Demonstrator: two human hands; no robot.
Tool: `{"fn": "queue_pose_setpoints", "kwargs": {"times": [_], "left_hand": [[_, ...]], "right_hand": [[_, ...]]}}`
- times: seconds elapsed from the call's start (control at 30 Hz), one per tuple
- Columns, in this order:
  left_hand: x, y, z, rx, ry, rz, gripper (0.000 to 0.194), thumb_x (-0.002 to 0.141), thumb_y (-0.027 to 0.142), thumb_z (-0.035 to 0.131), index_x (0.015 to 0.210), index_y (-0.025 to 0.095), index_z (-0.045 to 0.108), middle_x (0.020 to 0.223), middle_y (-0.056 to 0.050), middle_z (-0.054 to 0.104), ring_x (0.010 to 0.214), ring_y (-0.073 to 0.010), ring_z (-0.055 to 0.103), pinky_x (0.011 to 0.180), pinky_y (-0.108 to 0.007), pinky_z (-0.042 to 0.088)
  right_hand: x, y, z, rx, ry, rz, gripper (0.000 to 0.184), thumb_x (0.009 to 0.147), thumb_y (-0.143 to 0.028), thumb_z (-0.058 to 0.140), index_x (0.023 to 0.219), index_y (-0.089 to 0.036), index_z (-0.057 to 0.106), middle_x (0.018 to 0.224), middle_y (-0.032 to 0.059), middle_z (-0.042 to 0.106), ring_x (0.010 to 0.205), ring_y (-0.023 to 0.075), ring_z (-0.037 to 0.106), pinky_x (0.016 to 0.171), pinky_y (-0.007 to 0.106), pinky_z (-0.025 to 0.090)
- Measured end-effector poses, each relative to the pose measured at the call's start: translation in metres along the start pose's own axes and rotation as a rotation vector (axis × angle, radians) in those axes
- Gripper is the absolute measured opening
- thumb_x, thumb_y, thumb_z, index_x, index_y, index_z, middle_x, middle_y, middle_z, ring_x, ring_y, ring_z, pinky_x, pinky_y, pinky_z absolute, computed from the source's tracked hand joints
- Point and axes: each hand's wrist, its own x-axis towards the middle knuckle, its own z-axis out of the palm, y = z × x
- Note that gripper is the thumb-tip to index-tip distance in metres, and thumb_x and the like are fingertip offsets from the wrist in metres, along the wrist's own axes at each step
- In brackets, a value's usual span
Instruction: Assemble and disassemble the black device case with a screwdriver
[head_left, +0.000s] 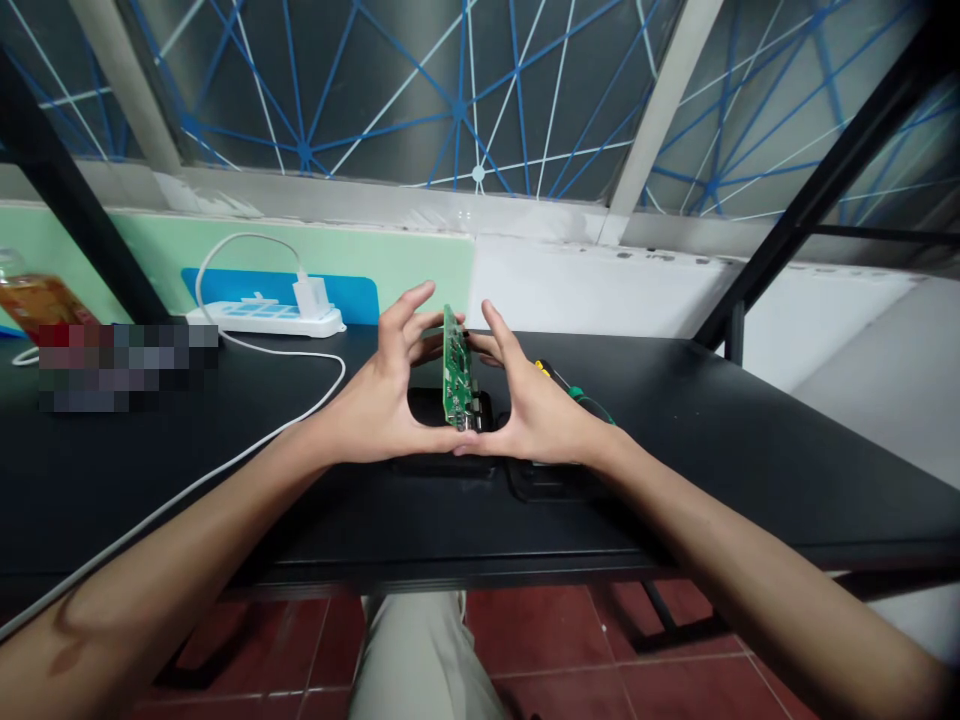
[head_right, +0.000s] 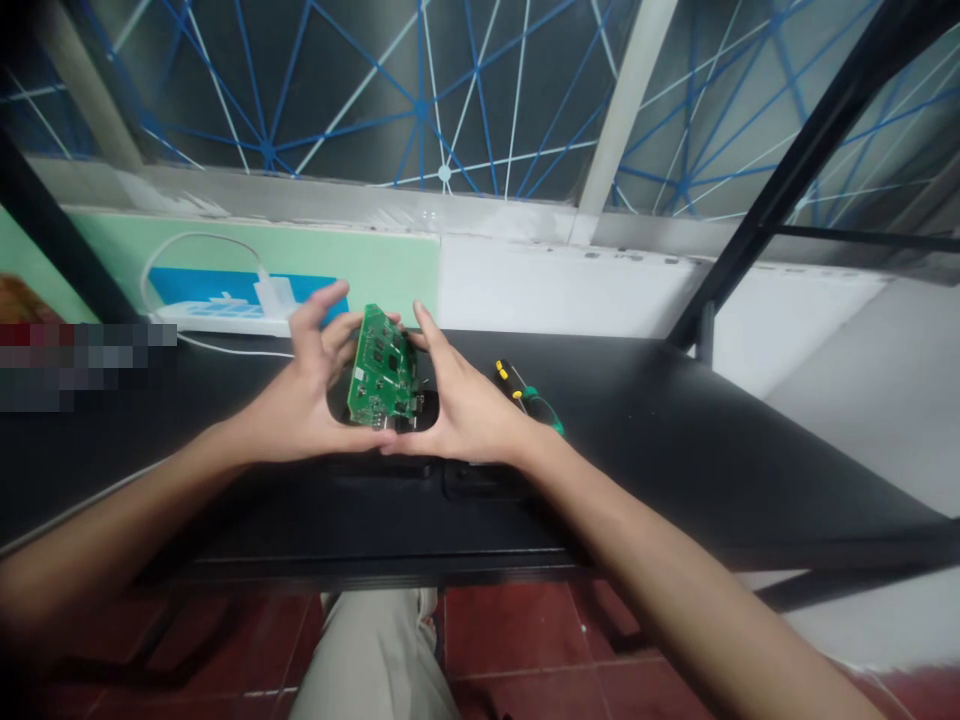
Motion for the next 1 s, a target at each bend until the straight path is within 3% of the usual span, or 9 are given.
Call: {"fn": "queue_pose_setpoints", "kwargs": {"times": [0.1,0.27,0.47,0.8,1.0], "left_hand": [[0.0,-0.002,-0.001,0.064,0.014,0.0,0.116,0.072,0.038,0.084,0.149,0.034,-0.002,0.152,-0.019,0.03,0.141,-0.0389,0.039,0.112,-0.062,0.041],[0.001,-0.007,-0.004,0.141,0.044,0.037,0.113,0.075,0.032,0.082,0.15,0.037,-0.002,0.152,-0.015,0.034,0.14,-0.0357,0.04,0.114,-0.063,0.037],[0.001,-0.012,-0.005,0.16,0.045,0.035,0.109,0.077,0.029,0.079,0.153,0.035,0.001,0.152,-0.016,0.035,0.141,-0.0354,0.039,0.113,-0.062,0.039],[0.001,-0.017,-0.008,0.309,0.01,0.037,0.111,0.077,0.027,0.078,0.155,0.033,0.0,0.16,-0.014,0.022,0.144,-0.0358,0.034,0.115,-0.06,0.037],[0.0,-0.016,-0.01,0.433,-0.061,0.055,0.111,0.076,0.026,0.078,0.155,0.033,0.0,0.161,-0.012,0.019,0.147,-0.0369,0.024,0.114,-0.061,0.037]], "right_hand": [[-0.002,0.005,0.001,-0.052,0.033,0.076,0.137,0.063,-0.061,0.08,0.156,-0.019,-0.013,0.152,0.0248,0.037,0.14,0.0368,0.042,0.11,0.061,0.039],[-0.002,0.011,0.0,-0.159,0.116,0.123,0.135,0.064,-0.053,0.081,0.156,-0.023,-0.013,0.152,0.0205,0.038,0.14,0.0374,0.04,0.11,0.062,0.039],[-0.002,0.009,-0.002,-0.346,0.155,0.17,0.135,0.063,-0.046,0.082,0.157,-0.019,-0.012,0.15,0.02,0.04,0.136,0.0403,0.041,0.107,0.062,0.042],[0.002,0.006,-0.006,-0.533,0.158,0.082,0.131,0.064,-0.038,0.081,0.156,-0.014,-0.009,0.148,0.0202,0.04,0.131,0.0405,0.04,0.108,0.06,0.04],[0.001,0.004,-0.005,-0.564,0.133,0.003,0.127,0.069,-0.038,0.076,0.156,-0.017,-0.014,0.149,0.0194,0.039,0.131,0.0409,0.038,0.107,0.063,0.038]]}}
